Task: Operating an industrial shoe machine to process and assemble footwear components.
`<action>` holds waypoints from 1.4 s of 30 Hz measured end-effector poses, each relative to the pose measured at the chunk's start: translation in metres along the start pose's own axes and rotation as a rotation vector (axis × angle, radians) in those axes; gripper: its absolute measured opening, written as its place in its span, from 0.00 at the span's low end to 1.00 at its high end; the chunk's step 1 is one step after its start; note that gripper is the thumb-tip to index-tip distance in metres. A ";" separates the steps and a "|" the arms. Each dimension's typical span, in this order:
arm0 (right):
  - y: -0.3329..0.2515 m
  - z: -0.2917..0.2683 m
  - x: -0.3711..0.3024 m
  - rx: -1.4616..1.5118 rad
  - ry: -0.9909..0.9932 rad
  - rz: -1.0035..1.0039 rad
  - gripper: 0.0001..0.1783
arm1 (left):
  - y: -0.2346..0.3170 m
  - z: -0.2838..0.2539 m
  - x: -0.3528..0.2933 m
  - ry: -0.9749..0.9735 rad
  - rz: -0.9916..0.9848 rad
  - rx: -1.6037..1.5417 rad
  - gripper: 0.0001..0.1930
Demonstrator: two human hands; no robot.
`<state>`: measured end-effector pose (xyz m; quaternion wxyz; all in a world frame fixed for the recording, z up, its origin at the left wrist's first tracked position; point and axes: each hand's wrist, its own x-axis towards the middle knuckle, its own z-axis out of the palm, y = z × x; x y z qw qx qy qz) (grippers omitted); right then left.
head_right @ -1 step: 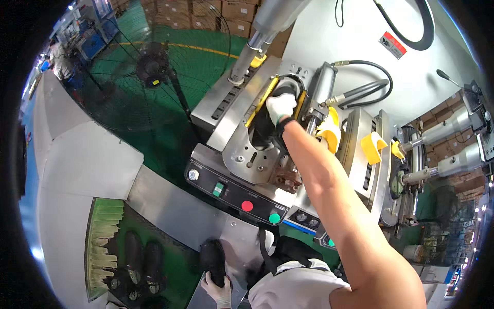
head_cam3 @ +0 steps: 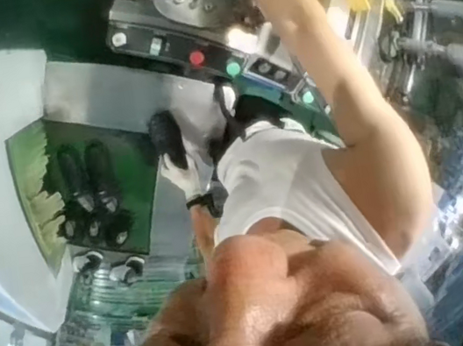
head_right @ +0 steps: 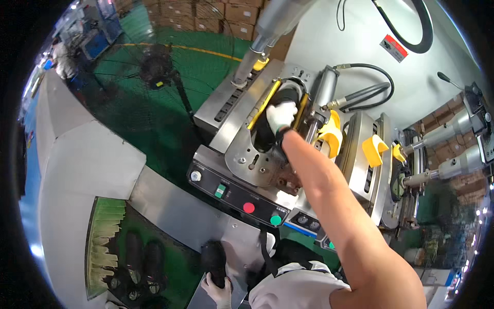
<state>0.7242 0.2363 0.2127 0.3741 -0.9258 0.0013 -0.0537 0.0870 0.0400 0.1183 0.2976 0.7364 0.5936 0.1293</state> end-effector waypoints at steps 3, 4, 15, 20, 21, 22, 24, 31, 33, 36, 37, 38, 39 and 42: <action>0.016 -0.002 0.012 -0.030 -0.069 -0.078 0.39 | 0.003 0.006 0.000 0.005 0.007 0.020 0.36; 0.028 -0.006 0.036 0.002 -0.151 -0.078 0.39 | 0.004 0.009 -0.001 -0.017 0.050 0.032 0.36; -0.047 -0.187 -0.186 0.586 -0.799 -0.663 0.41 | -0.023 -0.005 -0.013 0.058 0.025 0.090 0.37; 0.142 -0.195 -0.283 -0.184 -0.503 -1.201 0.50 | -0.006 -0.007 0.006 0.005 0.119 0.003 0.34; 0.219 -0.155 -0.260 -0.247 -0.554 -1.248 0.53 | -0.003 -0.004 0.006 0.002 0.118 -0.003 0.34; 0.224 -0.163 -0.291 -0.970 -0.596 -1.200 0.57 | -0.015 -0.009 -0.005 -0.032 0.112 -0.023 0.36; 0.256 -0.143 -0.278 -0.756 -0.602 -1.250 0.58 | -0.049 -0.015 -0.020 0.081 0.199 -0.319 0.37; 0.201 -0.220 -0.349 -0.206 -0.735 -0.901 0.48 | -0.284 -0.166 -0.054 0.583 -0.409 -0.047 0.40; 0.229 -0.239 -0.373 -0.267 -0.804 -0.835 0.45 | -0.329 -0.212 -0.043 0.568 -0.538 0.126 0.42; 0.279 -0.250 -0.410 -0.467 -0.896 -0.718 0.42 | -0.391 -0.244 -0.016 0.392 -0.497 0.140 0.30; 0.294 -0.251 -0.416 -0.493 -0.901 -0.690 0.42 | -0.410 -0.250 0.001 0.331 -0.457 0.149 0.26; 0.308 -0.251 -0.420 -0.516 -0.906 -0.661 0.41 | -0.428 -0.260 0.013 0.272 -0.416 0.159 0.23; 0.311 -0.248 -0.426 -0.521 -0.896 -0.645 0.41 | -0.443 -0.263 0.020 0.268 -0.351 0.184 0.22; 0.286 -0.227 -0.453 -0.564 -0.953 -0.783 0.38 | -0.470 -0.265 0.014 0.277 -0.259 0.188 0.17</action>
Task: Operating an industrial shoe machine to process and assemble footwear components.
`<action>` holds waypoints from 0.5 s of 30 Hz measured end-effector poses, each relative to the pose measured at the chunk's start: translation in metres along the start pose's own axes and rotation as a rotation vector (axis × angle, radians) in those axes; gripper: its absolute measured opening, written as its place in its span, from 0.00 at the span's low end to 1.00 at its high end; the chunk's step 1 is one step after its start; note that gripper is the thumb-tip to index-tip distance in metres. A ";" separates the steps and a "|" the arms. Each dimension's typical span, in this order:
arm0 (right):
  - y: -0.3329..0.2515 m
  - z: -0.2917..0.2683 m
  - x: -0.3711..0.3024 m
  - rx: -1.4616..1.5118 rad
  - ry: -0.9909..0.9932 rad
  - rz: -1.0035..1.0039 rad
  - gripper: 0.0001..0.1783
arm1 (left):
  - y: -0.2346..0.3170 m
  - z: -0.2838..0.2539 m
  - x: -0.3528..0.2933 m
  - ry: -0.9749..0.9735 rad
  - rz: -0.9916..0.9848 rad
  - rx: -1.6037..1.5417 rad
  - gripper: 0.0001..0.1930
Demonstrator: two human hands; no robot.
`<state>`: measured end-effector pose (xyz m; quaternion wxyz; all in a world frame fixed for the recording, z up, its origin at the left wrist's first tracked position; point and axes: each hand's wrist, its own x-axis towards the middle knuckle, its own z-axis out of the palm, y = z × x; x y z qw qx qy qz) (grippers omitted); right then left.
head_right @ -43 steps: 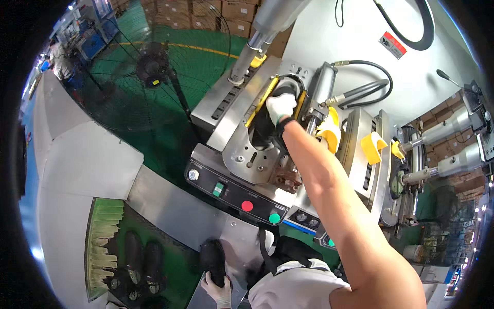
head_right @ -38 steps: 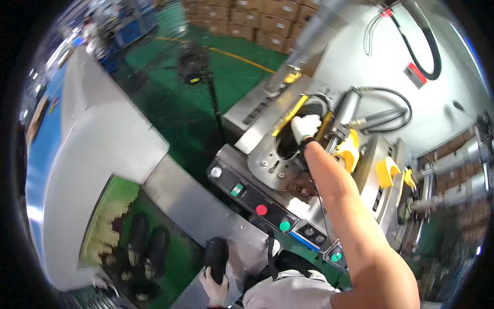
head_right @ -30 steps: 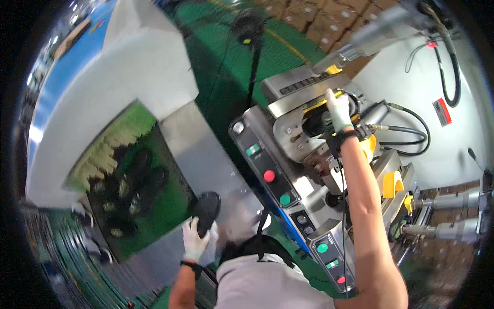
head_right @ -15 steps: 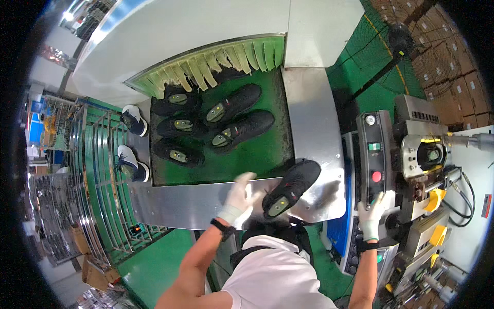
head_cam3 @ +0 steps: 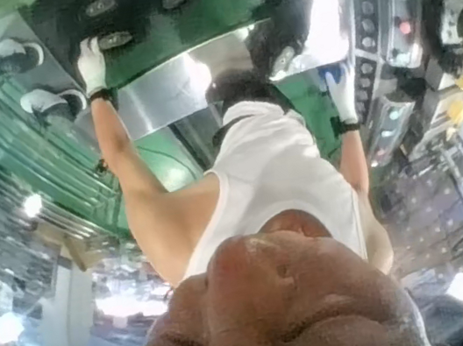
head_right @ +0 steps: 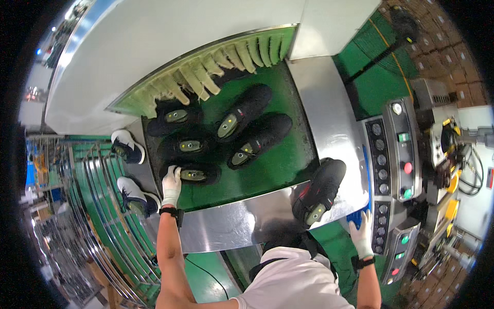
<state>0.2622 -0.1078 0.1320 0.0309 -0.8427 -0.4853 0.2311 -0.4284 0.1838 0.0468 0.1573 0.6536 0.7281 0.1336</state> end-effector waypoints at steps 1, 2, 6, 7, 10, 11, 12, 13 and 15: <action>-0.014 -0.004 0.005 0.052 0.018 -0.049 0.38 | 0.010 0.000 -0.001 -0.022 -0.014 -0.019 0.16; -0.025 -0.007 0.011 0.107 0.040 -0.100 0.38 | 0.026 -0.003 -0.003 -0.041 -0.026 -0.036 0.16; -0.106 -0.044 0.009 0.231 0.089 -0.161 0.38 | 0.101 -0.030 -0.048 -0.041 0.079 -0.172 0.12; -0.131 -0.060 0.002 0.300 0.068 -0.231 0.39 | 0.131 -0.046 -0.061 -0.036 0.143 -0.210 0.12; -0.219 -0.116 -0.020 0.522 -0.053 -0.470 0.43 | 0.220 -0.093 -0.097 -0.107 0.245 -0.271 0.11; -0.233 -0.118 -0.027 0.466 -0.017 -0.559 0.46 | 0.251 -0.100 -0.101 -0.133 0.340 -0.300 0.11; -0.241 -0.118 -0.026 0.403 0.020 -0.649 0.48 | 0.279 -0.102 -0.105 -0.152 0.490 -0.283 0.10; -0.248 -0.120 -0.030 0.317 0.066 -0.708 0.49 | 0.304 -0.096 -0.113 -0.209 0.556 -0.351 0.10; -0.252 -0.087 -0.030 0.153 0.180 -0.646 0.48 | 0.366 -0.078 -0.129 -0.324 0.716 -0.422 0.10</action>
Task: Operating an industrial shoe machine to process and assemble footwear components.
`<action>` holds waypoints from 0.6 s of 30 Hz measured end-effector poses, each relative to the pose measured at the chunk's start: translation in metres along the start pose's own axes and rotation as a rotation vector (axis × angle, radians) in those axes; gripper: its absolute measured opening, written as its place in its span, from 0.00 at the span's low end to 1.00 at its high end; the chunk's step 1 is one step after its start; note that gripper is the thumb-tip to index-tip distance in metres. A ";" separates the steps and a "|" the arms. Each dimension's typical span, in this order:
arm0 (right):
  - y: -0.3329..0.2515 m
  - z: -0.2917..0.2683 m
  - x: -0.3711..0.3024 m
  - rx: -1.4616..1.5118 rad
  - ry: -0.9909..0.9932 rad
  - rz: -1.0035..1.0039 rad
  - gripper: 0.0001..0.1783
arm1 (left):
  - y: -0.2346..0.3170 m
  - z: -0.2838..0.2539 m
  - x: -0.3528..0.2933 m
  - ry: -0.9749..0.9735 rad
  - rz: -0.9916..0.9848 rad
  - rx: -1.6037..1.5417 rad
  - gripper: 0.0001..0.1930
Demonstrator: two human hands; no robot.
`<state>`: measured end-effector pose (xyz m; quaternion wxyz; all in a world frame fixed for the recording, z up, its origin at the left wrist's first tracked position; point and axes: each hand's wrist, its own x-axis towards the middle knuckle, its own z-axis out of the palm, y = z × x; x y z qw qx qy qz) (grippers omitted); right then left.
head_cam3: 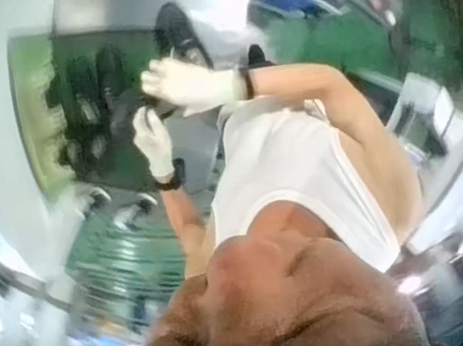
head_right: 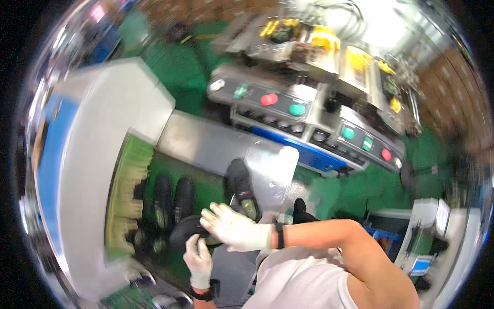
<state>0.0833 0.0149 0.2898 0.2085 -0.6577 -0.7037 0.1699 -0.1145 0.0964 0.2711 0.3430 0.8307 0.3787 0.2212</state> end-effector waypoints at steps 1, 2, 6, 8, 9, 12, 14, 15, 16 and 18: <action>0.012 0.022 -0.006 -0.090 0.045 0.109 0.47 | 0.024 0.020 0.017 -0.071 0.080 -0.011 0.10; 0.027 0.006 -0.020 -0.003 0.078 0.155 0.40 | 0.043 0.040 0.029 -0.112 0.103 -0.045 0.09; 0.074 -0.073 -0.111 0.290 0.326 0.424 0.32 | 0.144 0.108 0.079 -0.351 0.501 -0.150 0.08; 0.087 -0.104 -0.170 0.404 0.447 0.621 0.37 | 0.215 0.144 0.094 -0.538 0.703 -0.233 0.13; 0.096 -0.115 -0.202 0.527 0.540 0.724 0.39 | 0.251 0.162 0.099 -0.601 0.826 -0.276 0.16; 0.118 -0.135 -0.288 1.025 1.027 0.551 0.37 | 0.350 0.198 0.120 -0.543 1.071 -0.360 0.29; 0.133 -0.132 -0.351 1.370 1.106 0.685 0.34 | 0.385 0.232 0.135 -0.458 1.089 -0.358 0.29; 0.122 -0.154 -0.370 1.451 1.249 0.638 0.34 | 0.399 0.252 0.142 -0.394 1.087 -0.354 0.29; 0.127 -0.149 -0.392 1.478 1.361 0.572 0.35 | 0.408 0.272 0.147 -0.460 0.990 -0.362 0.28; 0.134 -0.149 -0.428 1.524 1.572 0.441 0.40 | 0.428 0.329 0.154 -0.669 0.771 -0.492 0.29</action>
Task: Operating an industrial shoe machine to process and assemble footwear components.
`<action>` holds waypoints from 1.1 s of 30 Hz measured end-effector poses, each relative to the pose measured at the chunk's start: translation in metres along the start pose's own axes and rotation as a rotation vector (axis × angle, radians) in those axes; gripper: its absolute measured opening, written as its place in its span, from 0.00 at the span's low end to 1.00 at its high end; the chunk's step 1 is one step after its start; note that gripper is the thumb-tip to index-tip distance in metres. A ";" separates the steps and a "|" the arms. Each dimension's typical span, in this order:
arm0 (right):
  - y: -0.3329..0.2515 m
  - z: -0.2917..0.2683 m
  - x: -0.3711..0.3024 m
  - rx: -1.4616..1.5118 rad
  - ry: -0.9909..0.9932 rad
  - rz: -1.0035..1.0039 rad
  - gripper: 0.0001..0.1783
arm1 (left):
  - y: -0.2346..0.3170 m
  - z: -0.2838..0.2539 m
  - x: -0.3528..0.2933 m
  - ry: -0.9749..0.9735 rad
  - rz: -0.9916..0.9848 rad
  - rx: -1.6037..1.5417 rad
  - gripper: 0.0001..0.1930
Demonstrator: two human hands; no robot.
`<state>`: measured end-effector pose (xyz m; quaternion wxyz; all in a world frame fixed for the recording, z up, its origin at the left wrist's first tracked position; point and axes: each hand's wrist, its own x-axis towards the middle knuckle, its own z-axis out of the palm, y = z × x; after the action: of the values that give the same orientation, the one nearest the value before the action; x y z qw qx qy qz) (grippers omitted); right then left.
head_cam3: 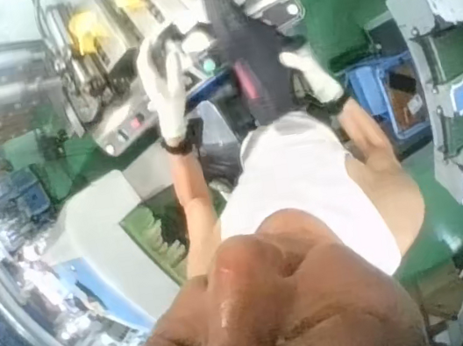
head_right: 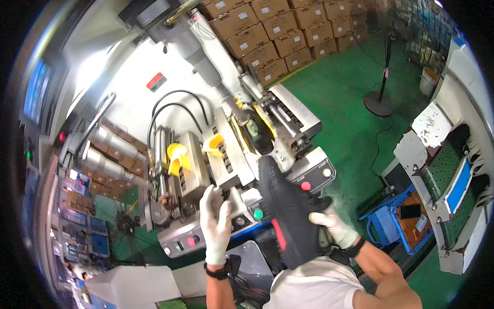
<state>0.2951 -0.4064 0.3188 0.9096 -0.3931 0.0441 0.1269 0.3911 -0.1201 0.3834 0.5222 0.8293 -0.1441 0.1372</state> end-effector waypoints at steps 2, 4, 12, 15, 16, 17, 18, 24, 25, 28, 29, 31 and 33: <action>-0.028 -0.011 -0.005 0.125 0.054 -0.028 0.45 | -0.029 0.035 0.045 -0.085 -0.072 -0.077 0.30; -0.035 -0.040 -0.005 0.133 0.195 -0.112 0.47 | -0.063 0.073 0.091 -0.119 -0.085 -0.084 0.33; -0.051 -0.099 -0.003 0.069 0.426 -0.283 0.44 | -0.166 0.177 0.235 -0.084 -0.281 0.131 0.39; -0.044 -0.093 -0.008 0.137 0.471 -0.235 0.47 | -0.201 0.187 0.282 -0.075 -0.172 -0.021 0.35; -0.037 -0.095 -0.010 0.100 0.532 -0.223 0.50 | -0.208 0.198 0.298 -0.054 -0.155 0.136 0.32; -0.037 -0.092 -0.006 0.052 0.546 -0.200 0.53 | -0.245 0.184 0.313 0.047 0.052 0.268 0.25; -0.046 -0.082 -0.004 0.131 0.527 -0.195 0.53 | -0.257 0.188 0.322 -0.012 0.011 0.166 0.21; -0.044 -0.077 -0.001 0.145 0.673 -0.100 0.53 | -0.237 0.213 0.347 -0.067 -0.056 0.197 0.17; -0.045 -0.081 0.002 0.129 0.658 -0.098 0.53 | -0.240 0.208 0.344 -0.044 -0.059 0.144 0.15; -0.049 -0.089 0.014 -0.063 0.512 -0.172 0.49 | -0.236 0.200 0.321 0.056 -0.030 0.145 0.13; -0.050 -0.089 0.017 -0.086 0.503 -0.169 0.49 | -0.229 0.199 0.314 0.055 -0.062 0.187 0.13; -0.052 -0.086 0.015 -0.143 0.513 -0.226 0.48 | -0.197 0.192 0.295 0.105 -0.054 0.003 0.12; -0.067 -0.073 0.017 -0.226 0.506 -0.146 0.46 | -0.152 0.171 0.278 0.097 0.039 -0.122 0.10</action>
<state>0.3308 -0.4996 0.3128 0.8267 -0.5134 0.2270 -0.0369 0.7185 -0.2387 0.2920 0.5754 0.7853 -0.1429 0.1785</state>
